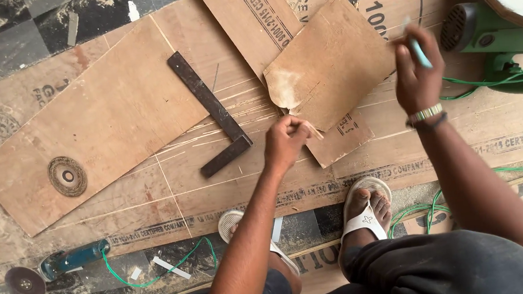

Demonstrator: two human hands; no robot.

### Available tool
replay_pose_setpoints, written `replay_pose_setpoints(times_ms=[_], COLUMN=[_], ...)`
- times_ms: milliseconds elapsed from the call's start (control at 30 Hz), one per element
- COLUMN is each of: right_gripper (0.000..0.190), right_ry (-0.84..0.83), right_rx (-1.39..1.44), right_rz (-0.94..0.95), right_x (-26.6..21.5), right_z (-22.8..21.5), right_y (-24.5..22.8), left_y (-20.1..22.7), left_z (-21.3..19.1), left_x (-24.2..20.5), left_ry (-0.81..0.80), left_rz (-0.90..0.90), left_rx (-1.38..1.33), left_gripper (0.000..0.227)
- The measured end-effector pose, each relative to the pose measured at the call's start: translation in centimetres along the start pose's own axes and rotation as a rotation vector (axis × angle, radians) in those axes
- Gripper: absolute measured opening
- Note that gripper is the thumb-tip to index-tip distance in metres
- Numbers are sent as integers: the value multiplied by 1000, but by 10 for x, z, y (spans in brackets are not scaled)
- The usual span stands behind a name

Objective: Marking and measuring pieces of wood for furniture manufacturing using a square and a pencil.

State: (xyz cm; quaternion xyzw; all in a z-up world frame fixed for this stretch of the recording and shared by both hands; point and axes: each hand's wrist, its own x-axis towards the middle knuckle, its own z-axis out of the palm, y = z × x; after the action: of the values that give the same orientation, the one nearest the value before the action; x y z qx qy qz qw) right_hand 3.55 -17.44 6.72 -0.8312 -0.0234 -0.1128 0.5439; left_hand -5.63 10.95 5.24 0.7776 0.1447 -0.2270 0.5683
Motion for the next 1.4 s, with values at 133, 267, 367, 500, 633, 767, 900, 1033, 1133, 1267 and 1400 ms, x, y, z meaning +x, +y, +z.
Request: replay_pose_setpoints(times_ms=[133, 267, 367, 500, 633, 767, 900, 1033, 1133, 1267, 1400], right_gripper=[24, 26, 22, 27, 38, 35, 27, 21, 21, 22, 21], right_ry=[-108, -230, -351, -497, -547, -552, -549, -534, -579, -646, -692], right_rx=[-6, -50, 115, 135, 156, 66, -157, -284, -354, -384, -397], right_rz=[385, 368, 354, 432, 432, 391, 201, -20, -100, -137, -151], right_x=[-55, -104, -123, -127, -125, -132, -127, -96, -70, -61, -57], right_z=[-20, -25, -16, 6, 21, 15, 2, 3, 10, 21, 28], right_y=[1, -1, -5, -40, -65, -53, -22, -13, -35, -31, -23], left_y=[4, 2, 5, 17, 24, 3, -5, -27, -40, -39, -39], left_z=[17, 30, 29, 24, 27, 43, 54, 63, 66, 62, 63], left_x=[0, 5, 6, -2, -16, -21, -29, -29, -23, -20, -15], left_ry=[-54, -86, -106, -239, -282, -265, -202, 50, 266, 343, 379], left_rz=[-2, 24, 138, 136, 33, -27, 75, 310, 402, 425, 408], left_rx=[-265, -329, -236, -43, -127, -236, -111, 323, 473, 514, 491], left_gripper=[14, 17, 19, 20, 29, 38, 37, 41, 51, 56, 53])
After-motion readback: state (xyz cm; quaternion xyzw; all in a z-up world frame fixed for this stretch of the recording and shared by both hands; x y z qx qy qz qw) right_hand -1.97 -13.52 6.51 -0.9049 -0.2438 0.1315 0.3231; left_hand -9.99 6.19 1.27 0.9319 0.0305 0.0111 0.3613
